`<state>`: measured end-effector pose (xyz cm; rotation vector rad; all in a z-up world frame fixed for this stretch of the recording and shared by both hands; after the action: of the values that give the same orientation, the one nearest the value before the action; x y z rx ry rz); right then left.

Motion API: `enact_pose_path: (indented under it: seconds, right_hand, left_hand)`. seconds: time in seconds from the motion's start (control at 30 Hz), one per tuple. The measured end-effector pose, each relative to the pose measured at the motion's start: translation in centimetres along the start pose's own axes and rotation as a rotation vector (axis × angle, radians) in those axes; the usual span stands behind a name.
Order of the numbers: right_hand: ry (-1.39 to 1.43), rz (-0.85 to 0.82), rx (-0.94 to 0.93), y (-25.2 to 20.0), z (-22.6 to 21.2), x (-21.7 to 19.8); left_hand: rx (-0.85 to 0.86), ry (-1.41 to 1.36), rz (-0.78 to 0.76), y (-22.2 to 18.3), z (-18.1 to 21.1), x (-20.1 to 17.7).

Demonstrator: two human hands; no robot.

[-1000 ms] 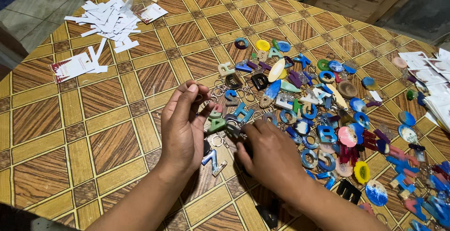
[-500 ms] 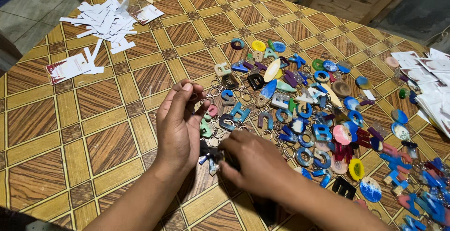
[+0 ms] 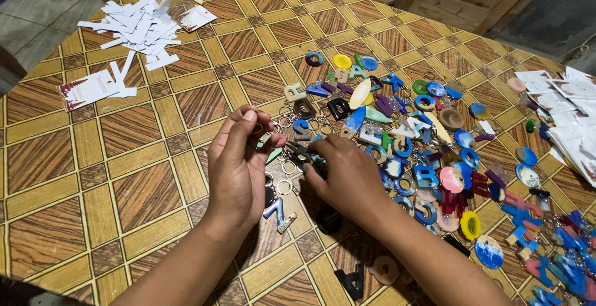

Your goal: The person uses pliers to attach metal keyrings to various colorful alphabet-shaped resin charms.

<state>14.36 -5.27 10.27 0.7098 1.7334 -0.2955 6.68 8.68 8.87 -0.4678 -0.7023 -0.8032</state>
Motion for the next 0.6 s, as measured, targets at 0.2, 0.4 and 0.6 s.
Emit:
enact_pose_path:
  seconds: [0.2,0.4,0.6]
  right_hand:
    - [-0.025,-0.116,0.078,-0.6,0.9,1.3]
    - [-0.113,-0.272,0.179,-2.5,1.4,-0.8]
    - [-0.113,-0.253,0.22,-2.3,2.9,-1.4]
  left_hand:
    - [-0.012,0.019,0.005,-0.3,-0.1,0.2]
    - [-0.018,0.012,0.007,-0.4,-0.2,0.3]
    - [-0.041,0.019,0.018,-0.2,-0.7,-0.1]
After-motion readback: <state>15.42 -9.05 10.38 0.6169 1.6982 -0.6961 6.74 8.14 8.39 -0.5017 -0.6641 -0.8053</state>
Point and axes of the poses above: each hand's wrist, its own y-axis towards the middle knuckle, its own x-axis out of the palm, z = x × y, the point moved 7 cm from there along y, towards the middle knuckle, and after that the axes turned 4 degrees about -x, right-handed, at the moved point
